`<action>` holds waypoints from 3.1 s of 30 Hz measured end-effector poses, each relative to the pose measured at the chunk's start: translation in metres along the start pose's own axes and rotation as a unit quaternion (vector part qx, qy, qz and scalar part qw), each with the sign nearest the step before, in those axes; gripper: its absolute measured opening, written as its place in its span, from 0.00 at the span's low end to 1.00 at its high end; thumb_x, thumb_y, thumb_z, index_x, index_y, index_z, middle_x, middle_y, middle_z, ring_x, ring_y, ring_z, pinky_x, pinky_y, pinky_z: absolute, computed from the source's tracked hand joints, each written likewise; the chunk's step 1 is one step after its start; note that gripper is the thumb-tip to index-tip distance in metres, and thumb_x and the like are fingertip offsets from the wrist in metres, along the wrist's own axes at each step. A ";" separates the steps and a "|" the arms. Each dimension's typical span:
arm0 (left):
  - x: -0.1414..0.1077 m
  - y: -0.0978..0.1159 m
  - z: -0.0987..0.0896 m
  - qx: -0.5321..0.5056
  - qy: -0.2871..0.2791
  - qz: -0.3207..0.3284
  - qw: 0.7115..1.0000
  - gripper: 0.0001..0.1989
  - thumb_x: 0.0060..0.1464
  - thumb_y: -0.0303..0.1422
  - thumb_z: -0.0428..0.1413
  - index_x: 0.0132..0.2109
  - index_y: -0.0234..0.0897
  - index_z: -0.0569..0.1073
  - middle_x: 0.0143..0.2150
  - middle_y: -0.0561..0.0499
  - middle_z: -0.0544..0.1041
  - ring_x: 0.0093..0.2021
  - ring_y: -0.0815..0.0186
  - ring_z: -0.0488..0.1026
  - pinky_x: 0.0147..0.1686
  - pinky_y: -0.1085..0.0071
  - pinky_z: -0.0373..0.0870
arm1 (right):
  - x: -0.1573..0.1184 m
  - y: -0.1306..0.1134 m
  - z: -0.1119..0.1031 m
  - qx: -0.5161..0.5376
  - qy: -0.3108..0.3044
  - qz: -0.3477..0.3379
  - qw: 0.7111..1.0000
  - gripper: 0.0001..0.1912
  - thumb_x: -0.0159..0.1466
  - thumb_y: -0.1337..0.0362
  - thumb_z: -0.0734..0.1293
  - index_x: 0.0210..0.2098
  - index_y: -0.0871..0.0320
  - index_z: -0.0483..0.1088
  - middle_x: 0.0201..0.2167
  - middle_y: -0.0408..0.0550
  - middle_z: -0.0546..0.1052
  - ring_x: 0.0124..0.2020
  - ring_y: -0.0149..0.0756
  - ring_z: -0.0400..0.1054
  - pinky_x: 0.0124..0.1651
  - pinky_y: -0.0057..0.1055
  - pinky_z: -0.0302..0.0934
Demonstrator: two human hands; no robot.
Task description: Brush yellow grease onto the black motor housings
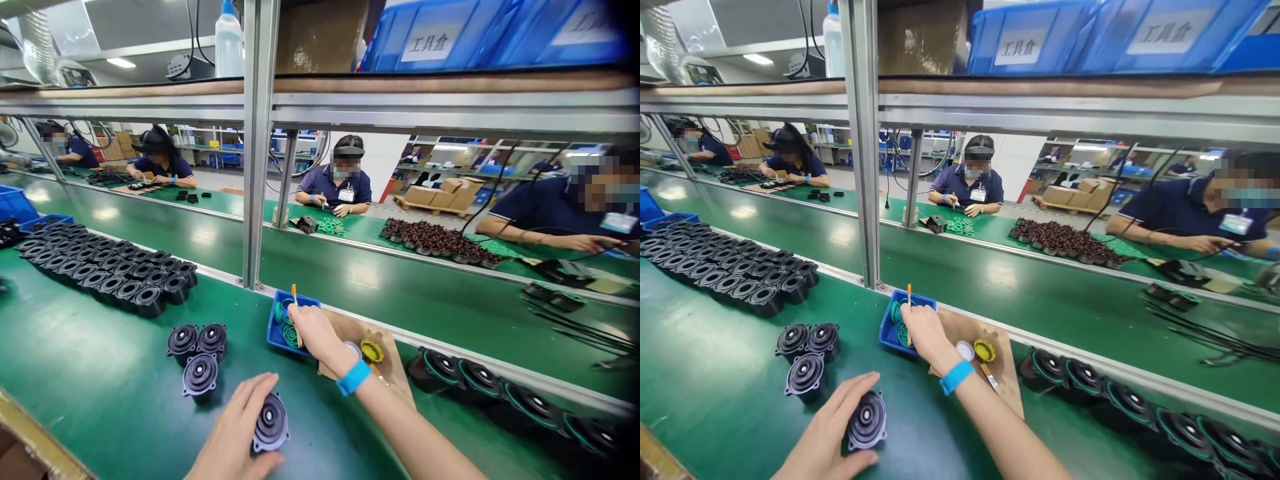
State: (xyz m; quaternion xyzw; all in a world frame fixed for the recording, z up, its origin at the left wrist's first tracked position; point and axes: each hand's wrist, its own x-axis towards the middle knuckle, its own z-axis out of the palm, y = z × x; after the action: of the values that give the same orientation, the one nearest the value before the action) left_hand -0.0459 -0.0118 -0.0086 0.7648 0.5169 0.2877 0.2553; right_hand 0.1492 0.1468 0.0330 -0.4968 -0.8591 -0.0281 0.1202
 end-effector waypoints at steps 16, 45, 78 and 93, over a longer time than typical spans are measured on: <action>-0.025 -0.021 0.021 -0.167 0.128 0.033 0.977 0.40 0.42 0.34 0.70 0.62 0.45 0.65 0.57 0.43 0.76 0.53 0.52 0.78 0.50 0.61 0.78 | -0.085 -0.043 -0.043 0.561 -0.101 0.065 0.819 0.19 0.62 0.54 0.69 0.30 0.53 0.54 0.28 0.42 0.74 0.26 0.30 0.64 0.30 0.26 0.59; -0.041 -0.015 0.058 -0.148 0.226 0.006 0.963 0.19 0.67 0.30 0.48 0.63 0.46 0.67 0.60 0.41 0.75 0.49 0.54 0.81 0.34 0.67 0.86 | -0.149 -0.061 -0.004 0.204 0.197 -0.312 0.907 0.17 0.71 0.77 0.55 0.37 0.60 0.74 0.31 0.54 0.83 0.32 0.39 0.76 0.43 0.39 0.72; -0.024 -0.005 0.020 -0.088 0.144 -0.016 0.985 0.29 0.48 0.48 0.67 0.53 0.42 0.70 0.46 0.47 0.81 0.45 0.55 0.81 0.45 0.62 0.79 | -0.123 -0.054 -0.022 0.610 -0.082 0.253 0.747 0.31 0.56 0.34 0.68 0.27 0.58 0.64 0.16 0.40 0.70 0.14 0.25 0.62 0.17 0.22 0.57; -0.025 0.010 0.022 -0.067 0.174 0.074 0.980 0.27 0.49 0.50 0.66 0.50 0.42 0.69 0.45 0.46 0.80 0.45 0.58 0.81 0.44 0.65 0.80 | -0.116 -0.059 -0.047 0.519 0.055 0.019 0.853 0.23 0.68 0.49 0.66 0.23 0.58 0.77 0.25 0.47 0.78 0.21 0.28 0.68 0.24 0.23 0.65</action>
State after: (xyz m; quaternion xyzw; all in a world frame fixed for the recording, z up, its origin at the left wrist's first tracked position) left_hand -0.0319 -0.0405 -0.0218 0.7202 0.4754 0.4681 0.1900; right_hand 0.1625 0.0112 0.0556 -0.3757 -0.7311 0.3969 0.4084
